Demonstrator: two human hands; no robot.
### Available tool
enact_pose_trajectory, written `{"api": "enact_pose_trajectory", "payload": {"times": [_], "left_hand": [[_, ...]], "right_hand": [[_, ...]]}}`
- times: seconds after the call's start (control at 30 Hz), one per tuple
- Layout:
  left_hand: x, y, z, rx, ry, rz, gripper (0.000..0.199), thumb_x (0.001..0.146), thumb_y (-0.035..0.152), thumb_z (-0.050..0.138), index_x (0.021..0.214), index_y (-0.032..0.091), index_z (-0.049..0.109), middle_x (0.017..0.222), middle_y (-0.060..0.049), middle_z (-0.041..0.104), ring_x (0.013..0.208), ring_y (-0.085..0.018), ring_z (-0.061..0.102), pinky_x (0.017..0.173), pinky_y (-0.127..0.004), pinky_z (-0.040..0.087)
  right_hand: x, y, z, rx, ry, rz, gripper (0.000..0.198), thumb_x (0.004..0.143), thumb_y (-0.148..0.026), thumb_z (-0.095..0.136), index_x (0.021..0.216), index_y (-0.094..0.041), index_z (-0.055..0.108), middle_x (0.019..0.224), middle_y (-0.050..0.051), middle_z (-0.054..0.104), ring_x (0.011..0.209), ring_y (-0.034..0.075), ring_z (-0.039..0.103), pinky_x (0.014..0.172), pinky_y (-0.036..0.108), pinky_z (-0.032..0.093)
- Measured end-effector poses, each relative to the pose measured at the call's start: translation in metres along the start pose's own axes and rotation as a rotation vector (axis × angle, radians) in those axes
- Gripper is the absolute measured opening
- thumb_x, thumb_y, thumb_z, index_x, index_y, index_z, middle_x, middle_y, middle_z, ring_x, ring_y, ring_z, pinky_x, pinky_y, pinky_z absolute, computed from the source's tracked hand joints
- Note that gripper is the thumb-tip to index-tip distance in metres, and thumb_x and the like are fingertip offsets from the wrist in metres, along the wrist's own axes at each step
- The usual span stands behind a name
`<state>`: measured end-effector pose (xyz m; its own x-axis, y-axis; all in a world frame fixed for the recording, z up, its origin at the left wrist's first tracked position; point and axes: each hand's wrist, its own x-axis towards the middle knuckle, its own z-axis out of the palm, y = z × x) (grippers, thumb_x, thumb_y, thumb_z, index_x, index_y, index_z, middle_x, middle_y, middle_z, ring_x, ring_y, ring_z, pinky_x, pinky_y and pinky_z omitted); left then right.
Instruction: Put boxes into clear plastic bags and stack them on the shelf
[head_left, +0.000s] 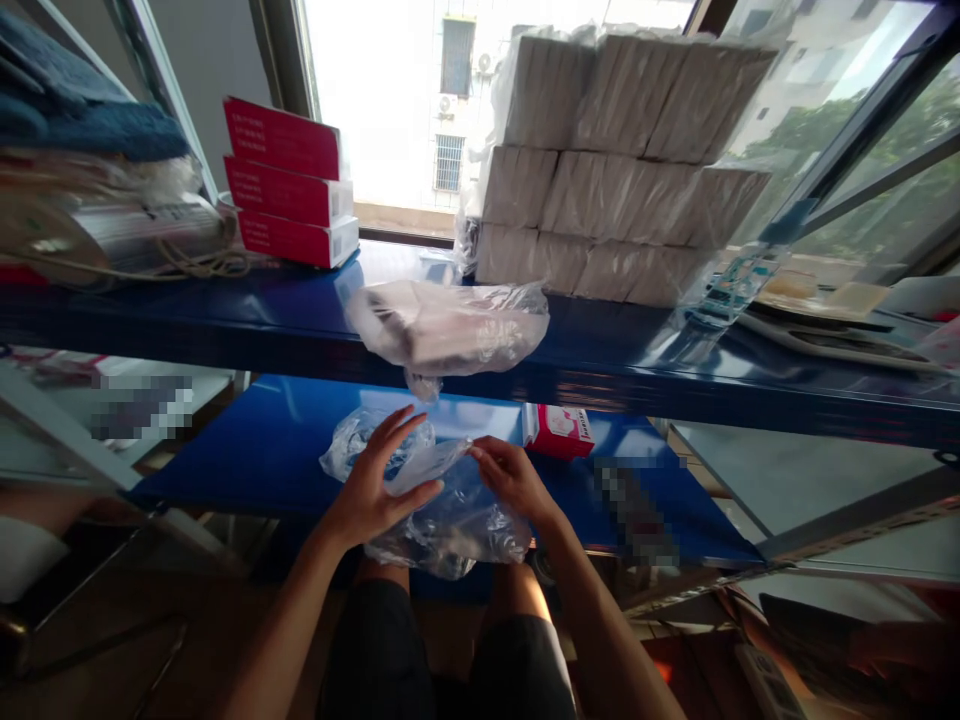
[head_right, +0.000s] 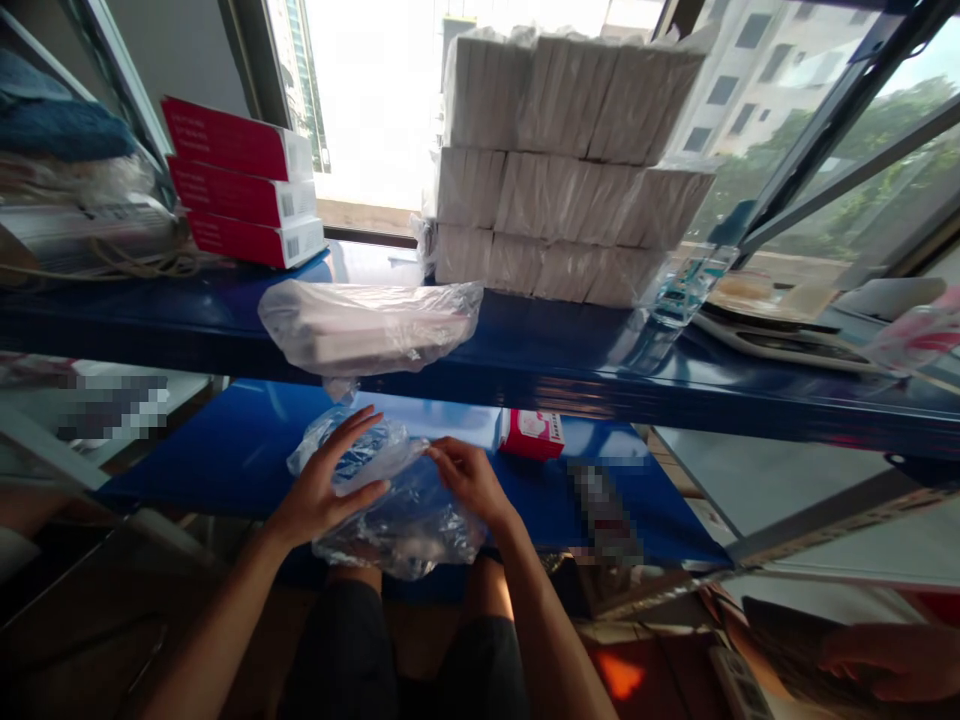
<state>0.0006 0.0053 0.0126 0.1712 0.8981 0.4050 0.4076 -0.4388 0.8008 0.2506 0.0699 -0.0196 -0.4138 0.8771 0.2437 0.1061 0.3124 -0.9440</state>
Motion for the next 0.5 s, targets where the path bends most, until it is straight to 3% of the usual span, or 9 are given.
{"api": "enact_pose_trajectory", "payload": {"times": [0.03,0.1,0.17,0.2,0.27,0.33,0.4,0.5], "left_hand": [[0.003,0.004,-0.004,0.010,-0.084,-0.028,0.071,0.082,0.047,0.080,0.147,0.031,0.056,0.149,-0.011,0.060,0.142,-0.034,0.052,0.116,-0.047,0.045],[0.010,0.003,-0.013,-0.053,-0.203,-0.117,0.053,0.087,0.047,0.076,0.133,0.026,0.065,0.106,-0.008,0.079,0.099,-0.027,0.075,0.088,-0.037,0.060],[0.019,-0.009,-0.026,-0.169,-0.155,-0.201,0.039,0.090,0.050,0.070,0.117,0.022,0.069,0.066,0.000,0.070,0.057,-0.018,0.067,0.059,-0.027,0.054],[0.024,-0.019,-0.035,-0.232,-0.071,-0.229,0.037,0.089,0.052,0.071,0.110,0.021,0.070,0.056,0.004,0.062,0.047,-0.014,0.058,0.050,-0.024,0.047],[0.033,-0.045,-0.058,-0.362,0.151,-0.271,0.041,0.081,0.054,0.078,0.102,0.020,0.068,0.052,0.007,0.055,0.041,-0.010,0.047,0.044,-0.021,0.037],[0.040,-0.075,-0.085,-0.422,0.369,-0.333,0.050,0.073,0.054,0.083,0.105,0.019,0.066,0.062,0.004,0.060,0.045,-0.009,0.048,0.045,-0.020,0.037],[0.042,-0.105,-0.112,-0.294,0.513,-0.420,0.055,0.075,0.051,0.080,0.116,0.019,0.064,0.075,0.000,0.066,0.052,-0.011,0.054,0.050,-0.022,0.042],[0.035,-0.142,-0.139,-0.029,0.589,-0.518,0.052,0.079,0.039,0.076,0.125,0.019,0.062,0.087,-0.004,0.069,0.064,-0.016,0.063,0.061,-0.026,0.048]], "right_hand": [[0.005,-0.009,0.004,-0.004,-0.056,-0.006,0.043,0.097,-0.059,0.061,0.100,-0.018,0.071,0.060,-0.004,0.049,0.053,0.011,0.043,0.051,0.024,0.033],[0.019,-0.022,0.011,0.038,-0.111,0.006,0.045,0.096,-0.061,0.061,0.100,-0.018,0.071,0.057,-0.005,0.050,0.048,0.010,0.041,0.048,0.024,0.033],[0.037,-0.025,0.017,0.102,-0.087,0.018,0.049,0.096,-0.064,0.058,0.104,-0.017,0.071,0.055,-0.005,0.049,0.046,0.010,0.041,0.047,0.024,0.034],[0.047,-0.023,0.020,0.119,-0.051,0.020,0.051,0.096,-0.065,0.057,0.107,-0.017,0.071,0.057,-0.005,0.051,0.047,0.011,0.044,0.048,0.024,0.036],[0.064,-0.014,0.027,0.102,0.046,0.027,0.053,0.094,-0.065,0.056,0.108,-0.017,0.073,0.066,-0.001,0.058,0.055,0.012,0.052,0.054,0.025,0.042],[0.076,0.001,0.037,-0.004,0.126,0.038,0.050,0.092,-0.062,0.058,0.108,-0.017,0.073,0.082,0.004,0.067,0.064,0.015,0.060,0.060,0.027,0.047],[0.080,0.018,0.051,-0.176,0.188,0.044,0.047,0.087,-0.055,0.064,0.116,-0.020,0.072,0.104,0.009,0.071,0.075,0.019,0.066,0.067,0.031,0.051],[0.076,0.045,0.070,-0.385,0.232,0.082,0.058,0.073,-0.042,0.076,0.128,-0.024,0.069,0.121,0.011,0.070,0.083,0.022,0.068,0.071,0.033,0.051]]}}
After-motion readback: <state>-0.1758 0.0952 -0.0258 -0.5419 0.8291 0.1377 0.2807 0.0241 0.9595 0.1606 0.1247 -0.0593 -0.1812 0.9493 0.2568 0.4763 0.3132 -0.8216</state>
